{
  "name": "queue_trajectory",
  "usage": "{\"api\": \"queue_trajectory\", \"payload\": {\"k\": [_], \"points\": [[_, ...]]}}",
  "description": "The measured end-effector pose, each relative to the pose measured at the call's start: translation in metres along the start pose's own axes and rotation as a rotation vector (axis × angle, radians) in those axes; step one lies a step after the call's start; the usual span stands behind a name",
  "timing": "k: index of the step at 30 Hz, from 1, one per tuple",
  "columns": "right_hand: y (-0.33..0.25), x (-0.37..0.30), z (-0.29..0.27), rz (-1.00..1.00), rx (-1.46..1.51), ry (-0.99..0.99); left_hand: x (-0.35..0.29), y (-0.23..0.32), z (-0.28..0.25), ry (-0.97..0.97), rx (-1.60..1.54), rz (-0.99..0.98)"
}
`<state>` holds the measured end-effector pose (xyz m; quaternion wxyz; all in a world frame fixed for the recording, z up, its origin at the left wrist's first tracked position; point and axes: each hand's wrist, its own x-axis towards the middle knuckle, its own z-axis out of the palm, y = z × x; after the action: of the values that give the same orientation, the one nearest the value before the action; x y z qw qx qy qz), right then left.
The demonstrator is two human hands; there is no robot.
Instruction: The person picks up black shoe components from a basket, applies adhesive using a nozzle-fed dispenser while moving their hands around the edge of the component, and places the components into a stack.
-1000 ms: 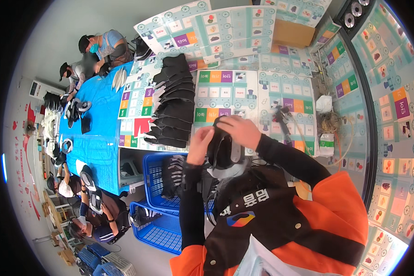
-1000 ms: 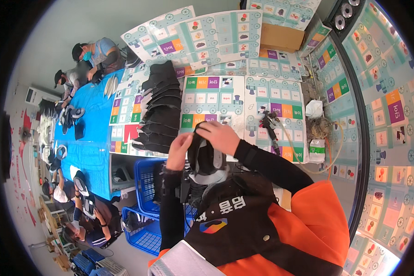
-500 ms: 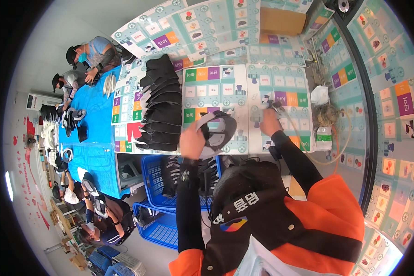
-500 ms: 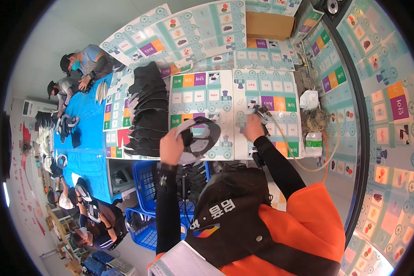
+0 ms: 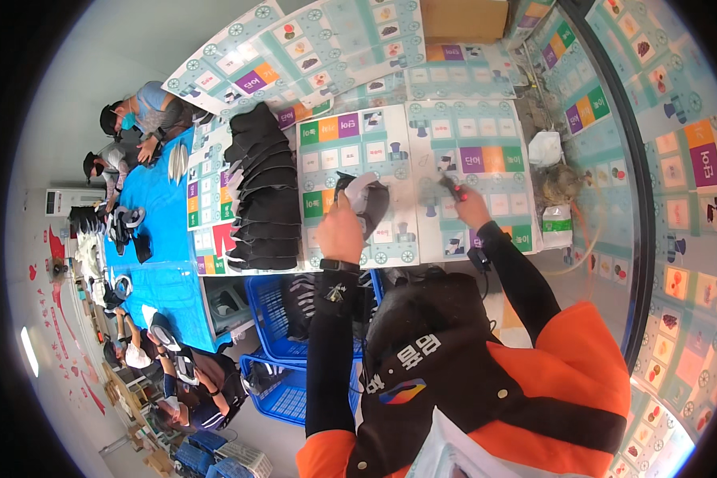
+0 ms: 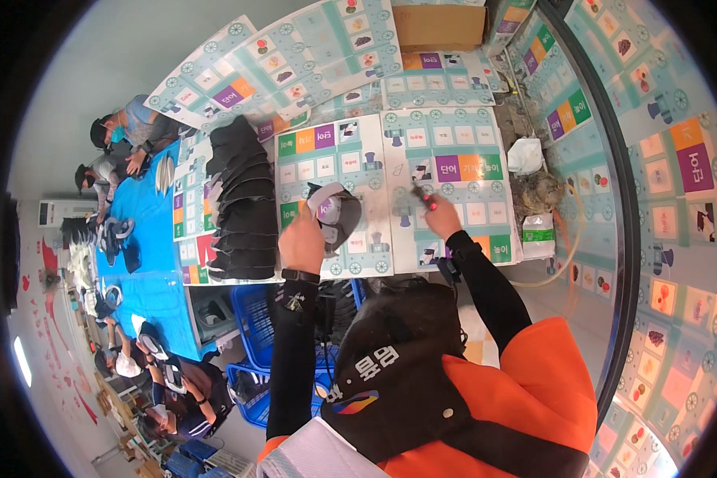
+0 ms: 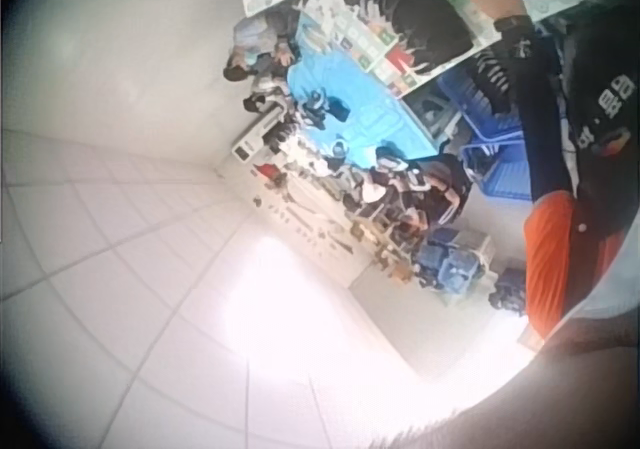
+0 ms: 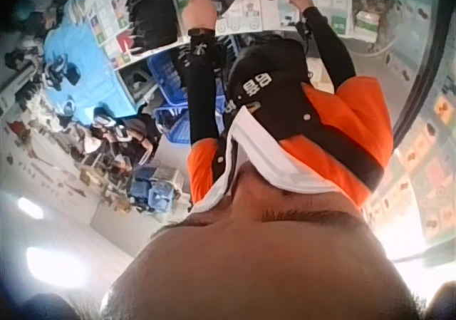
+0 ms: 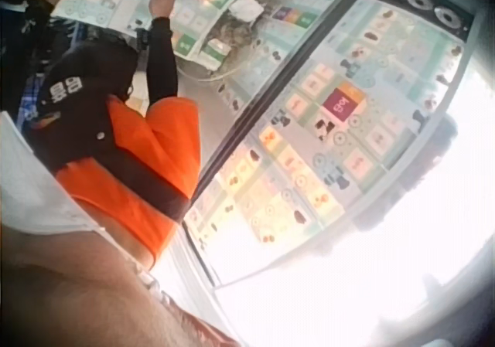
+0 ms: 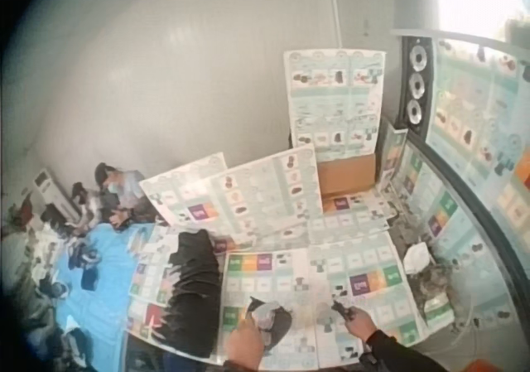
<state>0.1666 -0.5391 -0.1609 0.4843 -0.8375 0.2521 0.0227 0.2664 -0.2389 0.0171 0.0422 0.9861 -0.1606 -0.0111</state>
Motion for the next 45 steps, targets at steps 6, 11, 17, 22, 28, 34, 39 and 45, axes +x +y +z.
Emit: {"api": "queue_trajectory", "payload": {"k": [6,11,17,22,28,34,39,45], "points": [[-0.093,-0.053,0.023,0.151,0.345,-0.500,0.021,-0.013,0.037,-0.039,-0.089,0.079],[-0.093,-0.053,0.046,-0.209,-0.038,-0.181,0.035,-0.003,0.036,-0.059,-0.130,0.140],[-0.095,-0.050,0.051,-0.150,-0.063,-0.230,0.031,-0.002,0.031,-0.089,-0.146,0.129],[-0.095,-0.050,0.050,-0.169,-0.034,-0.219,0.029,-0.001,0.027,-0.089,-0.179,0.139],[-0.102,-0.047,0.052,-0.185,-0.063,-0.269,0.024,-0.008,0.028,-0.080,-0.193,0.169],[-0.104,-0.041,0.057,-0.209,-0.075,-0.238,0.018,-0.012,0.027,-0.071,-0.216,0.169],[-0.107,-0.036,0.058,-0.186,-0.052,-0.206,0.011,-0.014,0.026,-0.045,-0.206,0.141],[-0.106,-0.037,0.055,-0.181,-0.091,-0.288,0.004,-0.012,0.027,-0.046,-0.201,0.108]]}}
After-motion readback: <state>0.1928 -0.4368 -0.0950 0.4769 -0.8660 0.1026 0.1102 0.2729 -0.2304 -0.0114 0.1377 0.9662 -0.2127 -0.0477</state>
